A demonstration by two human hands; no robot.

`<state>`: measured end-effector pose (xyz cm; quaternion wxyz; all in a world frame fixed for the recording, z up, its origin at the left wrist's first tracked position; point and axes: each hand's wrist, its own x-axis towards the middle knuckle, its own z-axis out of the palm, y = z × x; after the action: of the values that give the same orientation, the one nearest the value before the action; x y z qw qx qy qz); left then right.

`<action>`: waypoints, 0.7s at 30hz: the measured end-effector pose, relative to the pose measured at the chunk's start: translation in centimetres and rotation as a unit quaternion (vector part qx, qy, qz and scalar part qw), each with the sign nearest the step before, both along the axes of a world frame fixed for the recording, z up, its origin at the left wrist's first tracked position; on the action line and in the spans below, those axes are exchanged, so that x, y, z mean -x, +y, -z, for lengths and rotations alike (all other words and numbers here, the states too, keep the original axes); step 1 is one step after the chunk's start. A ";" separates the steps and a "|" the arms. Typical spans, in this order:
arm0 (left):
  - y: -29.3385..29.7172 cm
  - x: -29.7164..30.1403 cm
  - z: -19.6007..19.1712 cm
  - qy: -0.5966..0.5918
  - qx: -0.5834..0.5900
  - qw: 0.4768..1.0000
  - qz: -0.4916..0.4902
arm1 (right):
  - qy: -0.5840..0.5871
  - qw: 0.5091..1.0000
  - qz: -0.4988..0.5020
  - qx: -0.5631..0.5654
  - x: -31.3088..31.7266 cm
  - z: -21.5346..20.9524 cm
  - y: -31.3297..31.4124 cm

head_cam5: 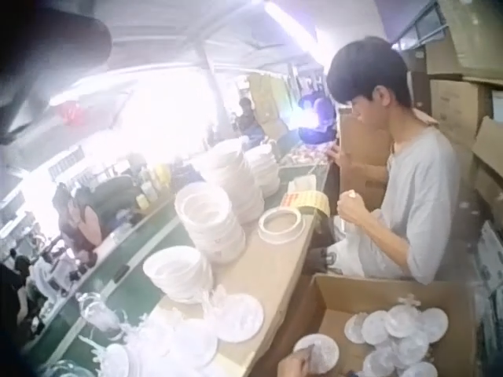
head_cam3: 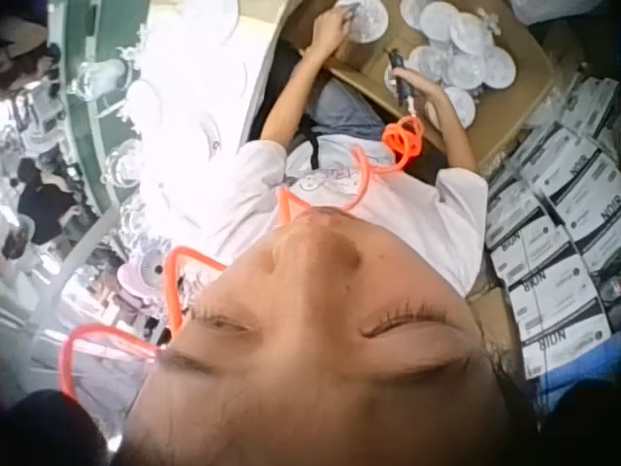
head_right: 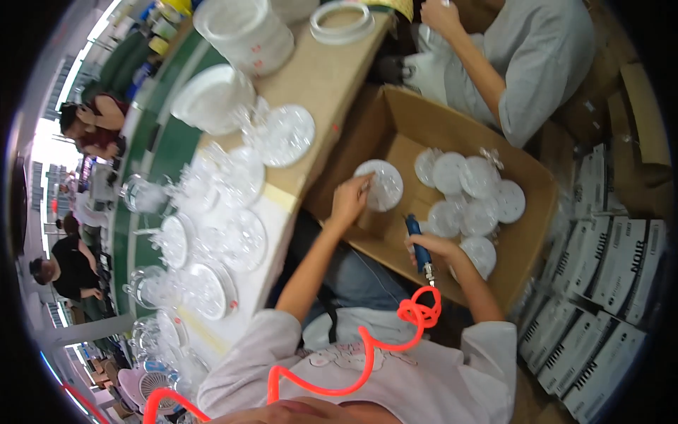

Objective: The recorder is cleaning decorative crystal-like light components with an air duster and assembling them onto base plates at a factory workstation.

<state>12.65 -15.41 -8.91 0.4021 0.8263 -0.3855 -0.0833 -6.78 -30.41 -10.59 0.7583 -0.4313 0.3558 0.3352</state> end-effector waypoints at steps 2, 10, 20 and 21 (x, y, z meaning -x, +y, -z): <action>1.9 0.4 -2.2 -0.032 0.072 0.996 -0.050 | 0.028 0.999 -0.019 -0.040 -1.8 2.0 -0.2; 9.1 6.1 -11.7 -0.111 0.091 0.974 -0.177 | -0.390 0.906 -0.125 0.109 -8.0 8.0 -2.8; 18.8 14.8 -17.5 -0.156 0.122 0.956 -0.216 | -0.026 0.999 -0.017 -0.019 -13.7 9.1 -0.6; 19.8 15.2 -18.1 -0.170 0.133 0.953 -0.212 | -0.030 0.998 -0.029 0.046 -14.0 8.9 -0.2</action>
<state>-2.51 4.34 9.21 0.4450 0.8301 -0.2720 0.1975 7.23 -30.60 -19.51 0.7378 -0.4861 0.3349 0.3273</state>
